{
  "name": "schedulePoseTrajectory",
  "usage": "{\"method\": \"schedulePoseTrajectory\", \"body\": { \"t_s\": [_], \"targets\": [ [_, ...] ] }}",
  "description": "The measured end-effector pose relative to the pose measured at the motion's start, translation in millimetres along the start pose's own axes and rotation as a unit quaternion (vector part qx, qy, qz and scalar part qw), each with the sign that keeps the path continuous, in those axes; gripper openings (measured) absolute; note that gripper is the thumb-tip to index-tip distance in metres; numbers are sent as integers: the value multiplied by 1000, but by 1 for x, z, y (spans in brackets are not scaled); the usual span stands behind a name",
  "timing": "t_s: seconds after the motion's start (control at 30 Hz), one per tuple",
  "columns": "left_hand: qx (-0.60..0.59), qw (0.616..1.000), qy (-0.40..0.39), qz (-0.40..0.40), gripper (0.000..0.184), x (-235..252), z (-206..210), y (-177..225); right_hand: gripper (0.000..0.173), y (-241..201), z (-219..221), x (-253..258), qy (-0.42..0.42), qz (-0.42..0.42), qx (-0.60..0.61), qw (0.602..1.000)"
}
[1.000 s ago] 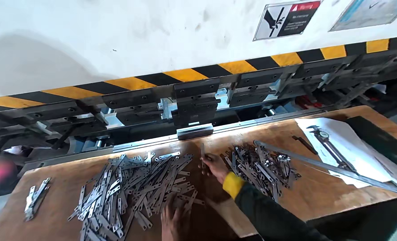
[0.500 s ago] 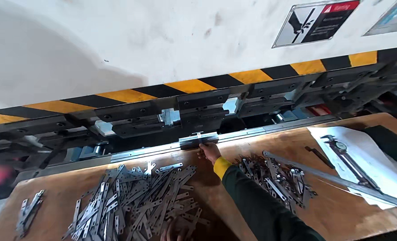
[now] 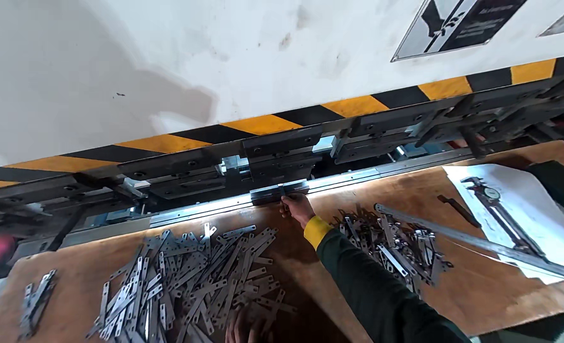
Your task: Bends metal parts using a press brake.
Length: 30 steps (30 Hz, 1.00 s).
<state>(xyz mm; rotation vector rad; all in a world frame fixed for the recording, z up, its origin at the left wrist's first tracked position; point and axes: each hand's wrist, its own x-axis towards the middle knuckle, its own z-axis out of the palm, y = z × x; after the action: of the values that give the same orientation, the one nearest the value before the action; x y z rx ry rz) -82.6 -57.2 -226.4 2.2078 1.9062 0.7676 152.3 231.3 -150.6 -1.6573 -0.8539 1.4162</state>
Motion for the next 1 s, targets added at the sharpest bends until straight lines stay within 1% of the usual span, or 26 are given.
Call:
{"method": "schedulePoseTrajectory", "body": {
  "t_s": [0.3,0.43,0.5,0.6,0.7,0.8,0.9,1.0],
  "targets": [
    [-5,1000,4,2,31,-2,-1,-1,26,-2,1,1,-9,20,11,1000],
    [-12,1000,-5,-7,32,-1,-5,1,27,-6,1,-7,-8,23,-1,1000],
    [-4,1000,25,-9,38,3,-1,-1,27,-7,1,-10,-5,17,0,1000],
    [-6,997,73,-14,44,31,-2,-3,26,-8,0,-5,6,22,8,1000],
    [-33,993,109,-18,38,72,-13,1,24,-8,0,-1,15,27,16,999],
    [-50,993,109,-10,34,102,-21,2,24,-5,-1,2,10,22,18,1000],
    [-53,993,107,0,34,111,-20,0,23,-5,-1,3,8,20,19,1000],
    [-51,992,113,-3,34,103,-16,0,23,-9,-1,-1,9,28,22,999]
  ]
}}
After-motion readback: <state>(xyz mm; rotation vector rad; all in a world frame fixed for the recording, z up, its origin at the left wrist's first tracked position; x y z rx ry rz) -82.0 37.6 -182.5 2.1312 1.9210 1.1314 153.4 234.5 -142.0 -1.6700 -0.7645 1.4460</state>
